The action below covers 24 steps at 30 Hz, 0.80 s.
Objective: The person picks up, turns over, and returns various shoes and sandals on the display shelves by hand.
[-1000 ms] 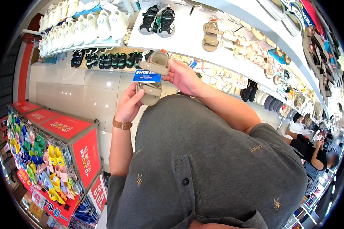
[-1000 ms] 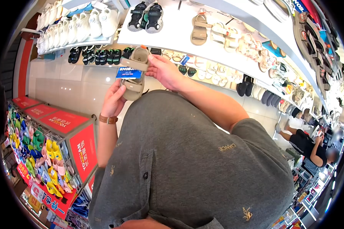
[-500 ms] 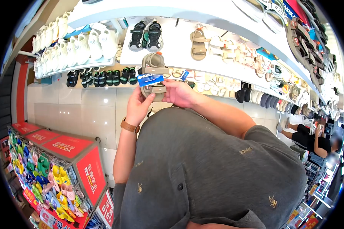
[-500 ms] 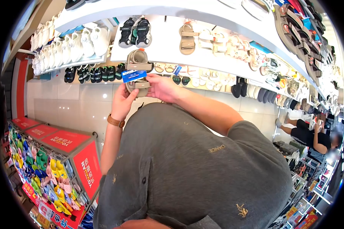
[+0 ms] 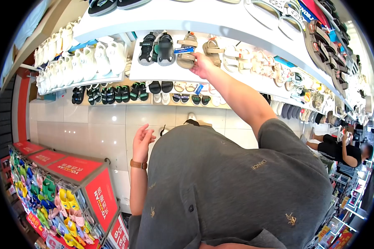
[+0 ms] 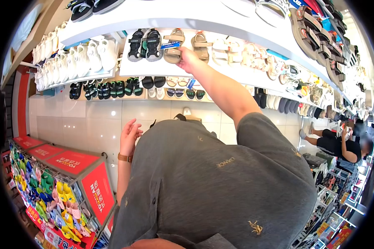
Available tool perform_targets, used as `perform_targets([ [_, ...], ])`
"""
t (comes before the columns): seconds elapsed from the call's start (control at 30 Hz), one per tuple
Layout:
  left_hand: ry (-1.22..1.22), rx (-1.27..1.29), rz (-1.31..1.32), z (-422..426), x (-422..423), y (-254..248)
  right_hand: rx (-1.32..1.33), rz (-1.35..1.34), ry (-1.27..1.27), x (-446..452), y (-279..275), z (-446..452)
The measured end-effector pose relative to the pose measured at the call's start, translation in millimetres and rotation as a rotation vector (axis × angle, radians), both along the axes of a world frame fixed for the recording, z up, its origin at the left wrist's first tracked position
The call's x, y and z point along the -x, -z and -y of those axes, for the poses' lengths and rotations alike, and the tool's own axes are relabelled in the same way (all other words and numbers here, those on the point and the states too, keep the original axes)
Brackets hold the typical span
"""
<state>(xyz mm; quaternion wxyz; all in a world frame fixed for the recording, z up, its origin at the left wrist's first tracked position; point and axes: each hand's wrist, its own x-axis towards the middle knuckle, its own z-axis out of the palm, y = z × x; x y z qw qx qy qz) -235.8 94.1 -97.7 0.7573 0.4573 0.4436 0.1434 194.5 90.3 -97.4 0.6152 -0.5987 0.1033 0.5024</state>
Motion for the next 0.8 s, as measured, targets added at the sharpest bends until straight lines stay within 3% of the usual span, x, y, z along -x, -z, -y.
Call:
perform_targets([
  [0.13,-0.053,0.058,-0.002,7,17,8,-0.020,0.020,-0.017,-12,18,-14],
  [0.3,-0.029,0.040,-0.010,11,28,14,0.180,0.389,-0.020,22,7,18],
  [0.43,-0.008,0.038,-0.006,9,36,21,-0.041,0.078,0.431,36,9,46],
  [0.67,0.035,0.027,-0.016,-5,42,18,-0.005,0.023,0.764,21,2,36],
  [0.8,0.036,0.016,-0.017,-10,50,12,-0.066,-0.018,0.905,9,33,38],
])
